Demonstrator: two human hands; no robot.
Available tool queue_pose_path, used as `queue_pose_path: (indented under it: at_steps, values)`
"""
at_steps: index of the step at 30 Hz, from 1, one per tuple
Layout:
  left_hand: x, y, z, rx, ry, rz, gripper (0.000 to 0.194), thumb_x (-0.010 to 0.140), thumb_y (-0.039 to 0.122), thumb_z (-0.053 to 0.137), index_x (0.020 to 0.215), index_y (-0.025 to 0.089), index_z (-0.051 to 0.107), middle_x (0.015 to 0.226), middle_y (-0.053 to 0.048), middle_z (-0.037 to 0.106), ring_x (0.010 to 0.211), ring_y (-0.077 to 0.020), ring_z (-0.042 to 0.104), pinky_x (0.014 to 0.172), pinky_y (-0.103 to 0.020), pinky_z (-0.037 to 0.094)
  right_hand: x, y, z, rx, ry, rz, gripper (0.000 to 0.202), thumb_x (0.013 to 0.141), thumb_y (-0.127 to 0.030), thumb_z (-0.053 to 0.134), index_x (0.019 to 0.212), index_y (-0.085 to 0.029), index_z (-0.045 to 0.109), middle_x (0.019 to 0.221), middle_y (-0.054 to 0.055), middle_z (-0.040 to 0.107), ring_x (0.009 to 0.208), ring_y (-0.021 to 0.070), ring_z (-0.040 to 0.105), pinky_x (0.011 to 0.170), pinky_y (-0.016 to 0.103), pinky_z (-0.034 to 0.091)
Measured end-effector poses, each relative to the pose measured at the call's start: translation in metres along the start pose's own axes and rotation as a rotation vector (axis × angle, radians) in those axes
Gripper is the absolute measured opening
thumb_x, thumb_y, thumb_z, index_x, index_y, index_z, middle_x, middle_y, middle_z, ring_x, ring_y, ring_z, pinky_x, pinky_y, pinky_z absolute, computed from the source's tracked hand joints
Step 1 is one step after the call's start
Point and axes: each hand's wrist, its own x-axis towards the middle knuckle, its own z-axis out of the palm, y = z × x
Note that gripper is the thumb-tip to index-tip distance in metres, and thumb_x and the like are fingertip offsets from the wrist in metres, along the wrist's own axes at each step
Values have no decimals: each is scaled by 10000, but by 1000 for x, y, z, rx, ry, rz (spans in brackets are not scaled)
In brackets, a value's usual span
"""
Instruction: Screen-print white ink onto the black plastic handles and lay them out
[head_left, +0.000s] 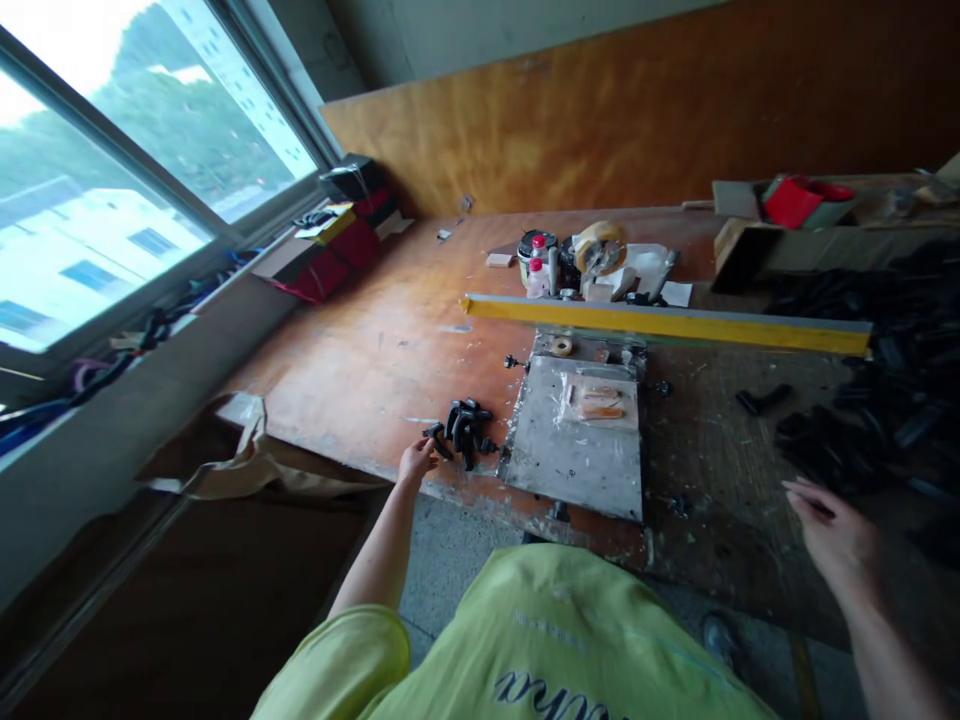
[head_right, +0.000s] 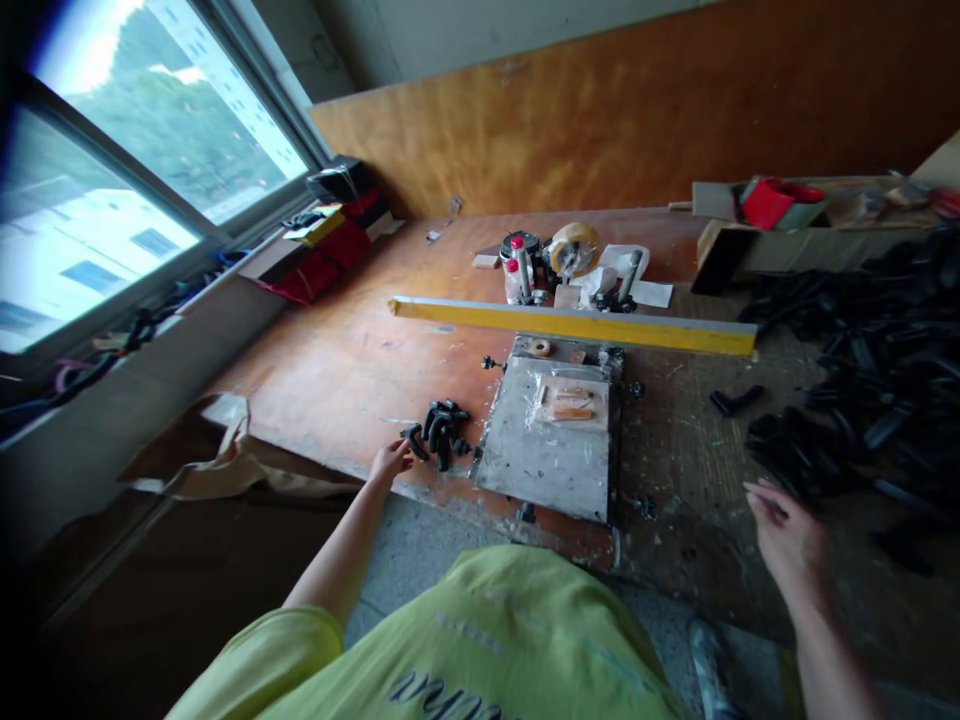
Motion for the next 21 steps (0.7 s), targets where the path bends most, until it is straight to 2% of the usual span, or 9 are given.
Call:
queue_pose_path:
  at_steps: [4, 8, 10, 13, 17, 21]
  values:
    - [0, -18, 2, -22, 14, 16, 468, 883, 362, 618, 1246, 71, 571, 848, -99, 670, 600, -121, 634, 600, -234, 528, -5, 18, -9, -11, 24, 55, 238, 692, -462, 575, 871, -378, 708, 1204, 129, 672, 872, 311, 652, 740, 482, 438]
    - [-14, -35, 2, -75, 40, 6, 416, 909, 318, 574, 1237, 62, 558, 854, -103, 663, 605, -114, 621, 610, -236, 526, -9, 29, -12, -40, 13, 122, 378, 697, -509, 553, 998, -369, 736, 1141, 207, 669, 873, 339, 633, 694, 511, 402]
    - [-21, -40, 6, -97, 60, 3, 384, 918, 318, 554, 1202, 60, 567, 863, -99, 659, 621, -119, 617, 609, -238, 514, -5, 36, -14, -98, 20, 192, 417, 692, -527, 542, 1012, -351, 743, 1051, 248, 670, 785, 335, 621, 650, 514, 375]
    - [-33, -43, 13, -117, 88, 8, 350, 916, 330, 540, 1141, 65, 579, 887, -95, 656, 651, -135, 618, 604, -249, 503, 9, 43, -20, -163, 50, 290, 366, 682, -513, 548, 942, -351, 747, 899, 247, 674, 571, 262, 524, 598, 485, 357]
    - [-46, -42, 20, -110, 110, 28, 291, 890, 331, 532, 1069, 106, 577, 899, -89, 650, 642, -134, 618, 590, -247, 509, 31, 39, -33, -179, 150, 312, 341, 683, -406, 573, 921, -244, 756, 877, 221, 689, 508, 206, 461, 569, 419, 363]
    - [-48, -44, 20, -79, 141, 44, 261, 871, 358, 494, 1006, 145, 563, 870, -77, 638, 635, -162, 627, 569, -279, 518, 49, 42, -43, -299, 207, 340, 403, 736, -370, 560, 1016, -155, 755, 841, 219, 695, 536, 232, 497, 567, 401, 376]
